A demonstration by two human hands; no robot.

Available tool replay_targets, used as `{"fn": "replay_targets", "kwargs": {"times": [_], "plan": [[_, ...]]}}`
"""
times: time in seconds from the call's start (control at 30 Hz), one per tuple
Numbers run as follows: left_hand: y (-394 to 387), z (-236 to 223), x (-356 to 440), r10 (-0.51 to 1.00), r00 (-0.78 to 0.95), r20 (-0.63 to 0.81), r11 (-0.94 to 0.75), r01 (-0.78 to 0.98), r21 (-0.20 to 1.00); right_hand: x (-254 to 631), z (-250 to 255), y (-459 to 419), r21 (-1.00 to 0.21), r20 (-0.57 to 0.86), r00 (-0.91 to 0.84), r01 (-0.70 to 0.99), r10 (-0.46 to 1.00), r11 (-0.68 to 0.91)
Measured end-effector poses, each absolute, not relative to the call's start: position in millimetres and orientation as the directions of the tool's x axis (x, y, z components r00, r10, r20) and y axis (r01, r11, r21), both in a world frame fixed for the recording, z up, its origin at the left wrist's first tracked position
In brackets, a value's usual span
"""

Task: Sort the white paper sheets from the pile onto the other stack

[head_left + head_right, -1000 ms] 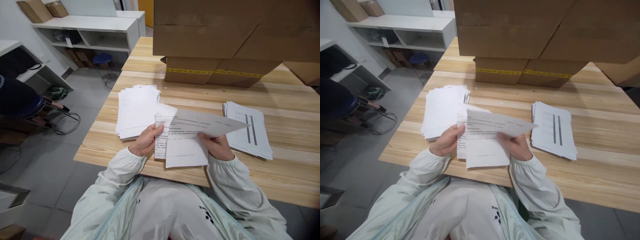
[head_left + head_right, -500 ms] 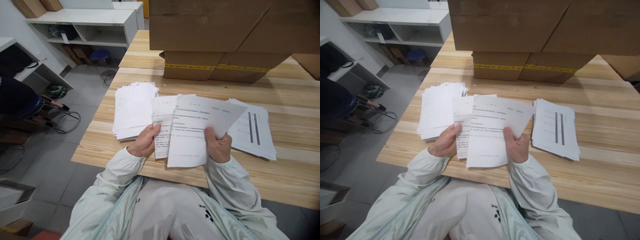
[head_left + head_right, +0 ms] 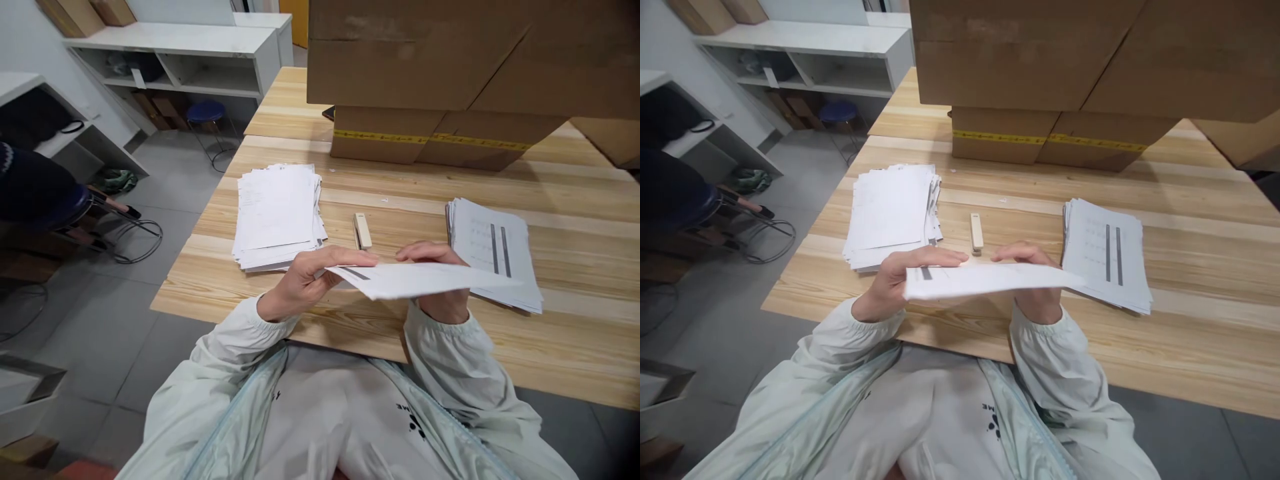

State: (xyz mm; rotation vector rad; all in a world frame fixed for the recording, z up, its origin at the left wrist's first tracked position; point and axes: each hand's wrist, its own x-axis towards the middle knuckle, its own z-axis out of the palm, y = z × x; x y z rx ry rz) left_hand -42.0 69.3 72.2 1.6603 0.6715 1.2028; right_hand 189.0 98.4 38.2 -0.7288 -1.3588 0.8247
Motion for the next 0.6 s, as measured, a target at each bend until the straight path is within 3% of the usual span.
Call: {"fn": "replay_targets", "kwargs": {"times": [0.07,0.17,0.37,0.6], "plan": [[68.1,67.4,-41.2,0.838,0.325,0.439,-0.433,-0.097,0.896,186.9,37.9,95.1,-0.827,0.560,-0.029,-0.068,0.828,0.558],[63.0,56.3,-36.2,0.904,0.233,0.357,-0.350,-0.072,0.934,181.0,34.6,87.8,-0.869,0.493,-0.043,0.026,0.869,0.494],[53.7,58.2,-25.0,0.975,0.012,0.222,-0.220,-0.068,0.973,179.5,33.1,79.9,-0.913,0.404,0.102,0.114,0.909,0.392],[56.2,63.7,-19.7,0.977,0.010,0.214,-0.214,-0.040,0.976,179.3,21.6,78.7,-0.941,0.333,0.165,0.117,0.928,0.316]]}}
